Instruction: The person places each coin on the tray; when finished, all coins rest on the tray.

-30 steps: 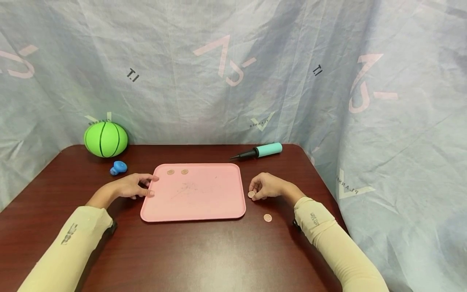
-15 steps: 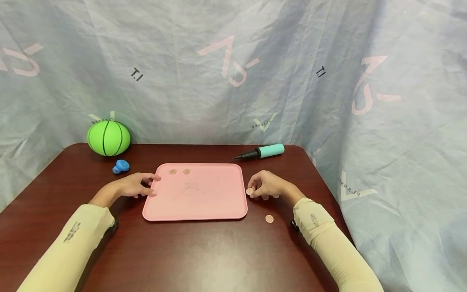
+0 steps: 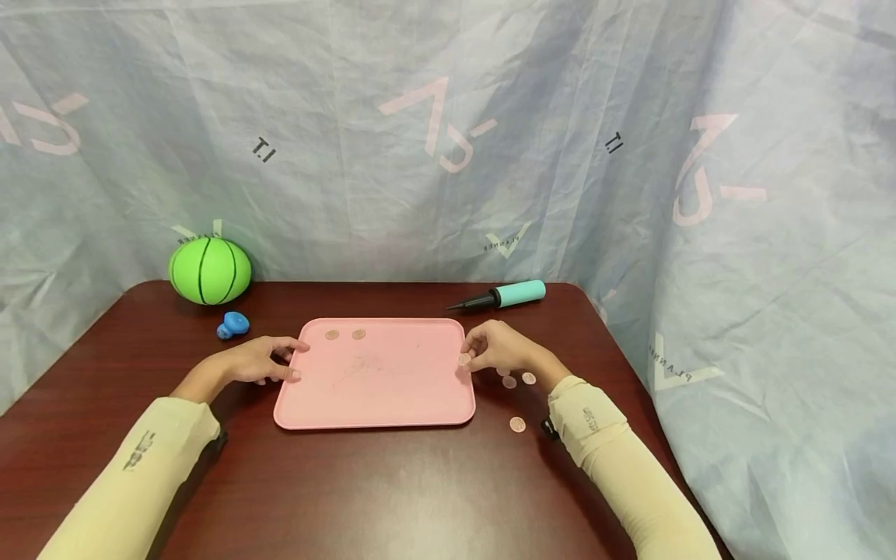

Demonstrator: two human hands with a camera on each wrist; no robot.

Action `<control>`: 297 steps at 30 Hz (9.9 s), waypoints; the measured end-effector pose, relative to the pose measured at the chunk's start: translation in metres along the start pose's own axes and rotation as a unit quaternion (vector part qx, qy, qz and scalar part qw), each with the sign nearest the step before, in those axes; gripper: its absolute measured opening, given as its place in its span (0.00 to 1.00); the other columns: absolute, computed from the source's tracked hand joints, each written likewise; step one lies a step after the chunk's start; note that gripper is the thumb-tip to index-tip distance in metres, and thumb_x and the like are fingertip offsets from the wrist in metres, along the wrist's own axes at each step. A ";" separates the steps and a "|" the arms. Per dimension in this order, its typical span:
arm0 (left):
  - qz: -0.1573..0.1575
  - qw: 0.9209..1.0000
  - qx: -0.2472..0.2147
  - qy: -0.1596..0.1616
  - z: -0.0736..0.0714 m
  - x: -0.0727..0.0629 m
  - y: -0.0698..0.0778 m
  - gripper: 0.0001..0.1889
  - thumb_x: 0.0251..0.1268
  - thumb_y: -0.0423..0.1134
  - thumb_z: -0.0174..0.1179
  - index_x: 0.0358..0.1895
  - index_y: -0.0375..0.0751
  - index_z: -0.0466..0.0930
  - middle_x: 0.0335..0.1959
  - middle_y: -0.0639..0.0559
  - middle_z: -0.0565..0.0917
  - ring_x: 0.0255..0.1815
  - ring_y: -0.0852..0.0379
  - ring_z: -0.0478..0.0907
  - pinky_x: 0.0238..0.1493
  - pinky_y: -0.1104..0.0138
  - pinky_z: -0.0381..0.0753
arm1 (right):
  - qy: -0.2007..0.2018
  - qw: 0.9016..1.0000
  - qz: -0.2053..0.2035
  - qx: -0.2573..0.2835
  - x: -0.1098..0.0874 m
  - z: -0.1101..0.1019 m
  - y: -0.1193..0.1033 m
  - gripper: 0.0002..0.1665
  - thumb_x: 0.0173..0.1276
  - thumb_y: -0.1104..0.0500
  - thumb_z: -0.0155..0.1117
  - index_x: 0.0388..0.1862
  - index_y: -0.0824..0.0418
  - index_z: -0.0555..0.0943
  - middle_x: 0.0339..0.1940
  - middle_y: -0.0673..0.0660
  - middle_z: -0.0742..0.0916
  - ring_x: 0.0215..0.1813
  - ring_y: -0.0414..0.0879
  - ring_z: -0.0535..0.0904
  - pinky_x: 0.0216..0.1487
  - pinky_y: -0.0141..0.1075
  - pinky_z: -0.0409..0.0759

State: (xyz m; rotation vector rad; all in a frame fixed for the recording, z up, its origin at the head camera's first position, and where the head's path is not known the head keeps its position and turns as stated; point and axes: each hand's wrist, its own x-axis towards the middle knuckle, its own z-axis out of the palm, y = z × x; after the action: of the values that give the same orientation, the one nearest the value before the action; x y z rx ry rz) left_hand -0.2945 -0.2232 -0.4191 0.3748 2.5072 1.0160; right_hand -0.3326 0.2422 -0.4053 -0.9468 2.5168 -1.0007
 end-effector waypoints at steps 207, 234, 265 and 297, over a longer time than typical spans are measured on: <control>-0.001 1.000 -0.002 -0.003 0.002 -0.006 0.002 0.33 0.66 0.40 0.66 0.71 0.32 0.65 0.47 0.41 0.72 0.33 0.52 0.71 0.30 0.63 0.75 | 0.049 0.998 0.006 -0.046 -0.002 -0.011 -0.008 0.15 0.62 0.61 0.72 0.46 0.67 0.84 0.36 0.52 0.89 0.37 0.42 0.83 0.42 0.37 0.79; 0.003 1.000 0.009 -0.008 0.002 -0.003 0.003 0.33 0.66 0.41 0.65 0.71 0.33 0.65 0.48 0.40 0.73 0.38 0.51 0.72 0.33 0.62 0.76 | -0.023 0.996 0.057 -0.060 -0.061 -0.016 0.021 0.07 0.60 0.63 0.74 0.38 0.60 0.86 0.40 0.53 0.89 0.32 0.47 0.82 0.33 0.32 0.78; 0.003 1.000 0.016 -0.007 -0.001 -0.004 0.003 0.33 0.67 0.41 0.64 0.71 0.32 0.65 0.48 0.40 0.73 0.35 0.53 0.72 0.31 0.63 0.75 | -0.014 0.989 0.042 -0.140 -0.058 -0.013 0.027 0.08 0.56 0.60 0.77 0.34 0.55 0.86 0.28 0.46 0.83 0.32 0.38 0.79 0.37 0.33 0.79; 0.010 1.000 0.011 -0.005 -0.003 -0.004 0.003 0.32 0.67 0.41 0.64 0.70 0.32 0.66 0.47 0.41 0.73 0.32 0.53 0.71 0.30 0.63 0.74 | -0.029 0.990 0.018 -0.137 -0.049 -0.013 0.023 0.07 0.59 0.59 0.75 0.34 0.56 0.85 0.29 0.47 0.84 0.32 0.42 0.79 0.36 0.33 0.78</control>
State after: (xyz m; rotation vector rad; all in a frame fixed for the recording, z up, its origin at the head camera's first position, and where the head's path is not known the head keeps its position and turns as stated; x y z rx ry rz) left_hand -0.2923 -0.2249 -0.4139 0.4108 2.5130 0.9930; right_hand -0.3130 0.2944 -0.4111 -0.9831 2.6568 -0.6168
